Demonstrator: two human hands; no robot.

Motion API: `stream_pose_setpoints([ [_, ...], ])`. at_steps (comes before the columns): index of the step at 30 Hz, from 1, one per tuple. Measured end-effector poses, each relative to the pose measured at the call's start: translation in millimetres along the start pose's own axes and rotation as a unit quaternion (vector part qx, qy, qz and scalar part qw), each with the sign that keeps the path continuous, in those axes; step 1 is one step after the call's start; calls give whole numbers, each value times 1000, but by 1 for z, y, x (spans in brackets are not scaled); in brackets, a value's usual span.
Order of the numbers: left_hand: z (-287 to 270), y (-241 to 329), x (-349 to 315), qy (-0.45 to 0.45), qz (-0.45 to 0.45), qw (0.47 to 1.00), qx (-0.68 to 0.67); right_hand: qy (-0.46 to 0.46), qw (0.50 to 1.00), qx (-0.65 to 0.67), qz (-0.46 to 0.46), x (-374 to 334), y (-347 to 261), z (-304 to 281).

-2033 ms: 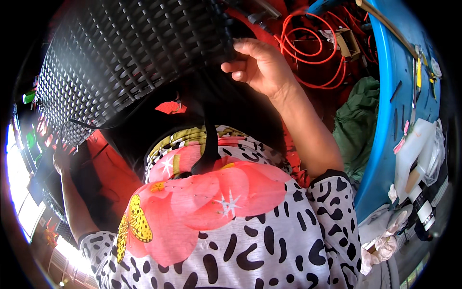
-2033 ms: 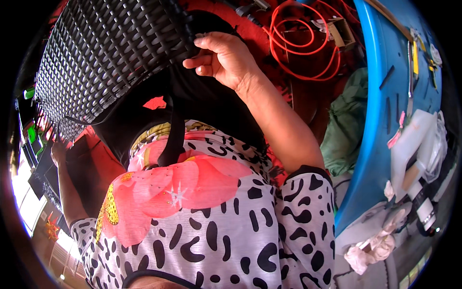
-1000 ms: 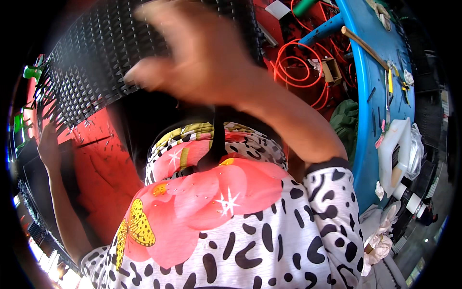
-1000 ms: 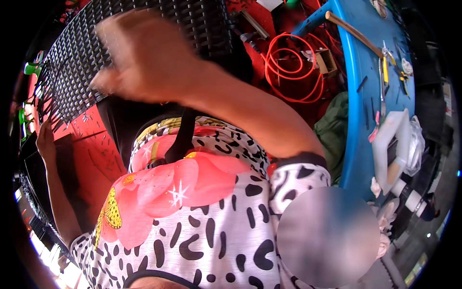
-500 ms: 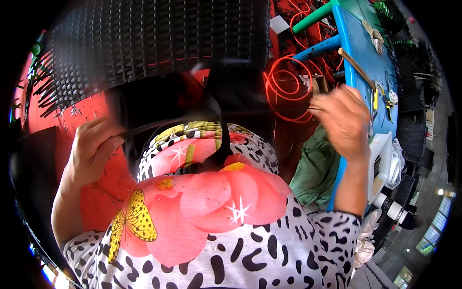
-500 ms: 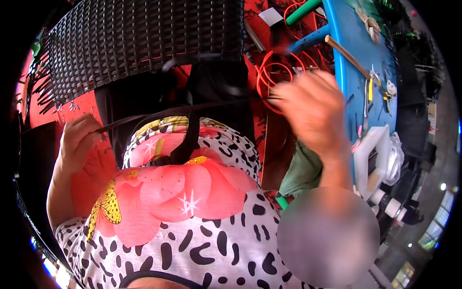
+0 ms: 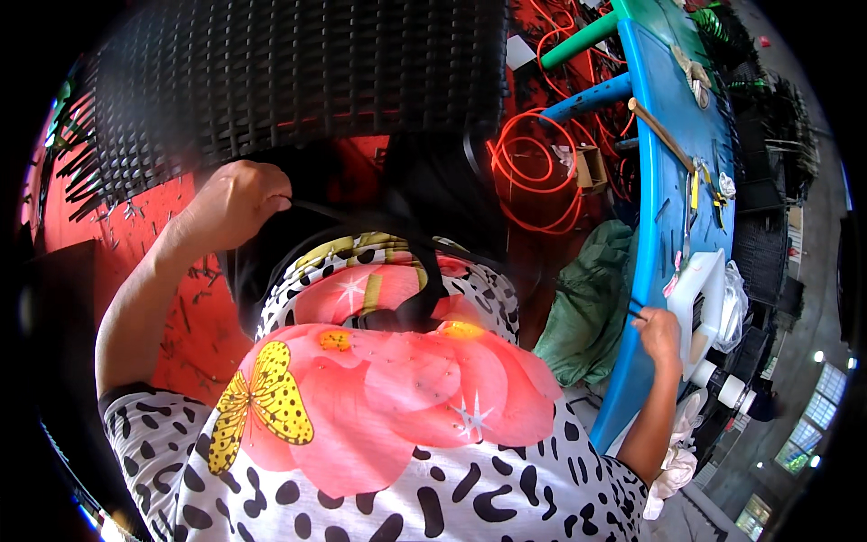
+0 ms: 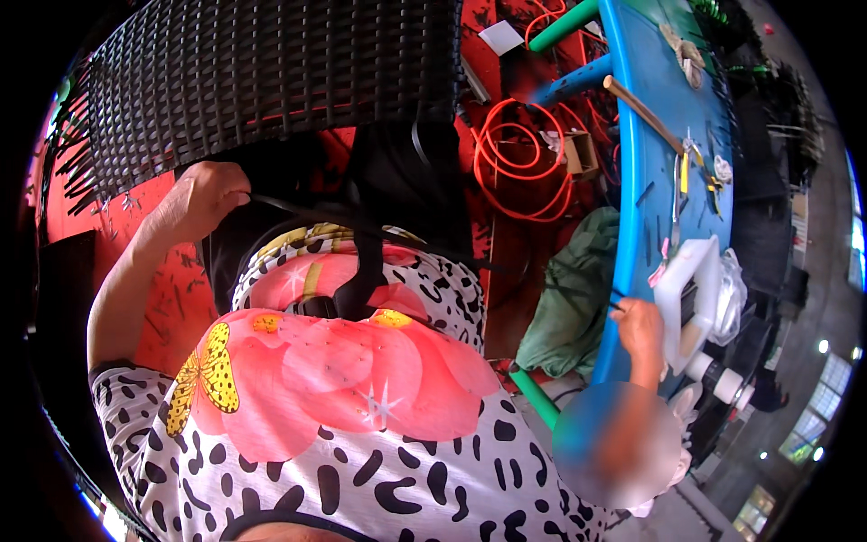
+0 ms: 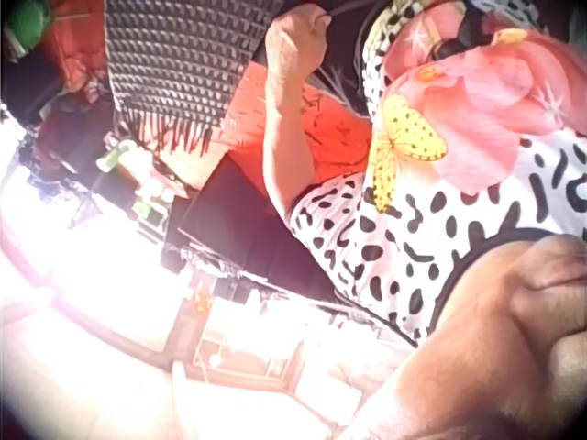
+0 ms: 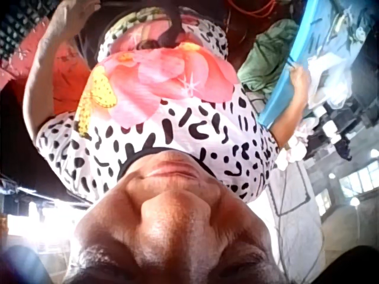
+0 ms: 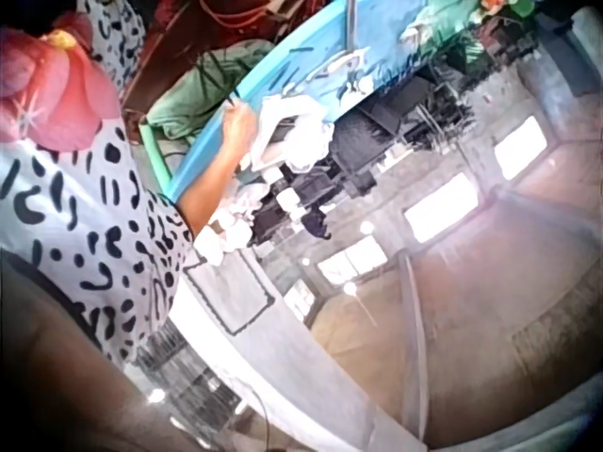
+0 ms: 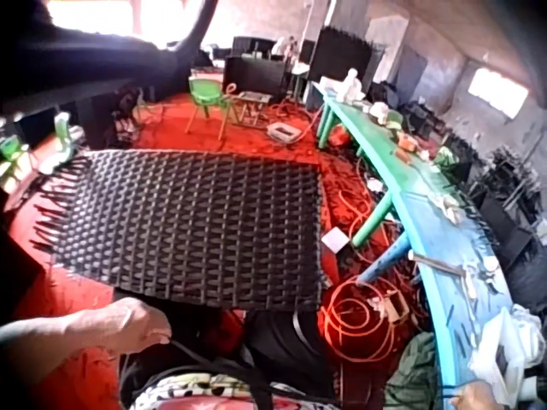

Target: The person weaves a black synthetic wicker strip through the edge of a matching black panel, pressing and pulling the strip by hand to secure it, then uses yellow shears to trim excess material.

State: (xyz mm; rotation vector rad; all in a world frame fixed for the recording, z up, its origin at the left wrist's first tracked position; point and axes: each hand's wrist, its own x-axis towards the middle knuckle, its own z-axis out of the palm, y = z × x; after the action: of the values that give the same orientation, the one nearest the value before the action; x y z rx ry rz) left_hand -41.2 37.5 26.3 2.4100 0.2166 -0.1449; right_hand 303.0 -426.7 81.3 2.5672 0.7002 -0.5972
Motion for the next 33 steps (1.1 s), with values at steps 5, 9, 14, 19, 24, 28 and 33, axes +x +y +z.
stream_pose_setpoints([
  [5, 2, 3, 3, 51, -9, 998, 43, -70, 981, -9, -181, -9, -42, -11],
  [9, 13, 46, 28, 64, 178, 975, 120, 72, 882, 165, -434, -17, -144, -65],
  [14, 28, 90, 53, 106, 211, 970, 49, 92, 745, 331, -572, -1, -267, -69],
  [19, 23, 65, 46, 25, 101, 992, 68, 111, 801, 314, -497, 22, -259, -62],
  [24, 47, 59, 70, 107, 91, 987, -76, 184, 738, 378, -528, 32, -280, -48],
  [28, 52, 55, 89, 161, -1, 974, -161, 261, 740, 356, -508, 56, -274, -55],
  [33, 57, 58, 92, 99, -98, 978, -155, 377, 729, 349, -452, 78, -264, -63],
])
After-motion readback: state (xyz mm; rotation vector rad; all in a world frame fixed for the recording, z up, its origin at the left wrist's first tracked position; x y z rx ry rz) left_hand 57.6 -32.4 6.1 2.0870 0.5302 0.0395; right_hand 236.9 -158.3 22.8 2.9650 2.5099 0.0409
